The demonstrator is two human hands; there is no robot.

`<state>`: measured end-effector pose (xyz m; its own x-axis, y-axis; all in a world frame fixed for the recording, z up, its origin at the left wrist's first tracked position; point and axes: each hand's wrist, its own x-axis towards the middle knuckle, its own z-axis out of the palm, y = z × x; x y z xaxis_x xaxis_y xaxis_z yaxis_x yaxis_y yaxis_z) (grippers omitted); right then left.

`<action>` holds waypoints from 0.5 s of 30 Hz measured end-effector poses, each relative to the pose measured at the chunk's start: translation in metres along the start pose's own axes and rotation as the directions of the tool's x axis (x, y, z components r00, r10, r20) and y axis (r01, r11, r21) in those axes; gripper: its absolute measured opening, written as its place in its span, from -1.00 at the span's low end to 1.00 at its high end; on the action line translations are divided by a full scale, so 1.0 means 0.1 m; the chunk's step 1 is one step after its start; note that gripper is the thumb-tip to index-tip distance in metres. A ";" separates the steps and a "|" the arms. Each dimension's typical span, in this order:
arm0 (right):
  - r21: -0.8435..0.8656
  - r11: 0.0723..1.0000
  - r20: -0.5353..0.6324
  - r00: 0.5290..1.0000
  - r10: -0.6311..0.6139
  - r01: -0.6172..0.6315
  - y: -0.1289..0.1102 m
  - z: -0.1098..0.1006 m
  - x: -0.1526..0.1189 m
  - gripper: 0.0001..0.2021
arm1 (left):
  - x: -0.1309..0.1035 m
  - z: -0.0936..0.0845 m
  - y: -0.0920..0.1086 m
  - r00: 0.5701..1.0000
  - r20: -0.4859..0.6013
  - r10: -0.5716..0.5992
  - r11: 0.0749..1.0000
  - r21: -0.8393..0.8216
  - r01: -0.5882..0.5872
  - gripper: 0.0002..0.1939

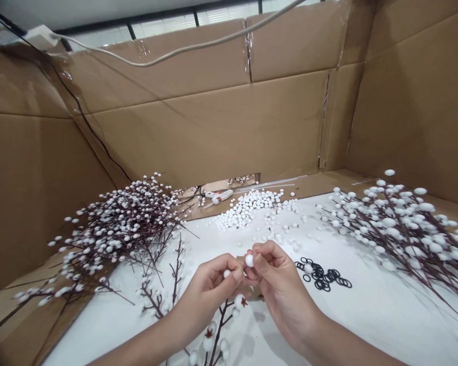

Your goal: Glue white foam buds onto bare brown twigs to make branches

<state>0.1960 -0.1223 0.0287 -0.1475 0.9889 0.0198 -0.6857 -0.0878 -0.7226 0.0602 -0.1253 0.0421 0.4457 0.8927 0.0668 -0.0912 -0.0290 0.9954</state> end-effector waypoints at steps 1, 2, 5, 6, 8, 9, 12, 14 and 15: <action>-0.008 1.000 0.003 1.000 -0.008 0.008 0.00 0.01 0.00 -0.75 | 0.00 0.01 0.00 1.000 0.000 0.007 1.000 -0.013 -0.007 -0.74; -0.015 1.000 0.007 1.000 -0.017 0.017 -0.01 0.01 0.00 -0.75 | 0.00 0.01 0.01 1.000 -0.001 0.013 0.999 -0.031 -0.013 -0.75; -0.028 0.999 0.019 0.999 -0.031 0.031 -0.02 0.03 -0.01 -0.73 | 0.00 0.03 0.02 1.000 -0.009 0.014 0.996 -0.087 -0.015 -0.76; -0.032 0.999 0.021 0.999 -0.034 0.035 -0.02 0.03 -0.01 -0.72 | 0.01 0.04 0.02 1.000 -0.014 0.011 0.995 -0.096 -0.012 -0.76; -0.042 0.998 0.019 0.999 -0.043 0.044 -0.02 0.03 -0.01 -0.71 | 0.01 0.04 0.01 1.000 -0.022 0.008 0.995 -0.099 -0.010 -0.76; -0.048 0.998 0.016 0.999 -0.045 0.045 -0.02 0.02 -0.01 -0.71 | 0.01 0.04 0.01 1.000 -0.024 0.007 0.995 -0.098 -0.010 -0.76; -0.052 0.998 0.010 0.999 -0.031 0.032 -0.01 0.02 -0.01 -0.70 | 0.01 0.03 0.00 1.000 -0.020 0.005 0.995 -0.097 -0.007 -0.76; -0.052 0.998 0.004 1.000 -0.022 0.022 0.00 0.02 -0.01 -0.69 | 0.01 0.03 0.01 1.000 -0.013 0.008 0.994 -0.107 -0.009 -0.77; -0.052 0.998 -0.001 1.000 -0.020 0.020 0.00 0.02 -0.01 -0.69 | 0.01 0.03 0.01 1.000 -0.012 0.010 0.994 -0.112 -0.011 -0.77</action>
<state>0.1944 -0.1238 0.0303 -0.1326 0.9906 0.0335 -0.6502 -0.0614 -0.7573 0.0633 -0.1259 0.0433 0.4342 0.8976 0.0762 -0.1951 0.0111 0.9807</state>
